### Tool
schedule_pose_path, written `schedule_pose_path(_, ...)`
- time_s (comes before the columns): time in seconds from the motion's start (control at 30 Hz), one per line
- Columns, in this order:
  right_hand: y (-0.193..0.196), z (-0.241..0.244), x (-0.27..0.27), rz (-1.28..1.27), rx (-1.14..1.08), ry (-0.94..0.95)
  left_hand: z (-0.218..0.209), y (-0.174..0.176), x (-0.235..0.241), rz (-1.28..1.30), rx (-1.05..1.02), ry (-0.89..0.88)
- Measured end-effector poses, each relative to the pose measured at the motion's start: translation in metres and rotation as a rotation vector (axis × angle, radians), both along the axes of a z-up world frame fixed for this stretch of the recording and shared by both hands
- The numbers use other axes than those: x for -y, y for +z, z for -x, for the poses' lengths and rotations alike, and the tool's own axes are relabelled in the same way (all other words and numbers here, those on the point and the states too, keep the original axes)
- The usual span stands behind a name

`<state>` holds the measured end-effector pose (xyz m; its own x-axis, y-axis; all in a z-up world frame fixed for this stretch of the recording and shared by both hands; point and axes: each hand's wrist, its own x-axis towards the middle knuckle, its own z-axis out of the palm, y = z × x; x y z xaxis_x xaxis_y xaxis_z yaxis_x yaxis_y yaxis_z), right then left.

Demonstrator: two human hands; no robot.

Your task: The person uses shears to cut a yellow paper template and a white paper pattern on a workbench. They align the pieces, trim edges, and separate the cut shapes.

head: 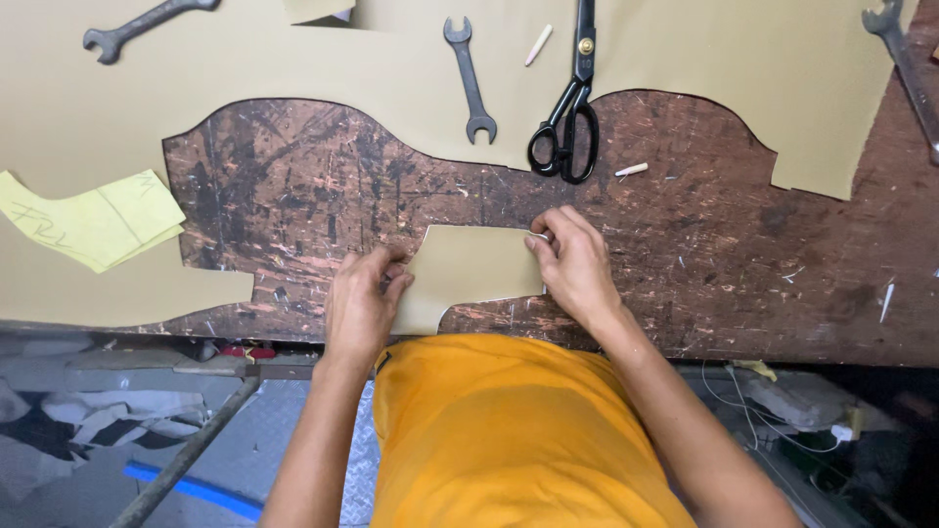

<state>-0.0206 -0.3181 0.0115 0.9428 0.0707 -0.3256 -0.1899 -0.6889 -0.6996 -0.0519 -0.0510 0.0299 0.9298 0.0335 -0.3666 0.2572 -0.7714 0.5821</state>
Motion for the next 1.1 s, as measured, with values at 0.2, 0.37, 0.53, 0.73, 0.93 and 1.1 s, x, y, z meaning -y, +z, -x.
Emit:
schedule_pose_path(0.2, 0.006, 0.001, -0.012, 0.054, 0.039, -0.018, 0.008, -0.005, 0.002, -0.034, 0.052, 0.057)
schedule_pose_path(0.37, -0.001, 0.002, -0.038, -0.046, 0.074, 0.307, 0.032, -0.002, 0.009, -0.086, 0.127, 0.131)
schedule_pose_path(0.53, -0.005, 0.005, -0.038, 0.054, 0.158, 0.432, 0.053, 0.003, 0.014, -0.175, 0.193, 0.219)
schedule_pose_path(0.73, -0.008, 0.004, -0.039, 0.068, 0.058, 0.449, 0.066, -0.001, 0.019, 0.012, 0.051, 0.413)
schedule_pose_path(0.93, -0.002, 0.004, -0.040, 0.081, 0.109, 0.474, 0.078, -0.008, 0.017, 0.121, 0.052, 0.439)
schedule_pose_path(1.1, 0.000, 0.007, -0.038, 0.098, 0.100, 0.475, 0.081, -0.006, 0.016, 0.142, 0.022, 0.402)
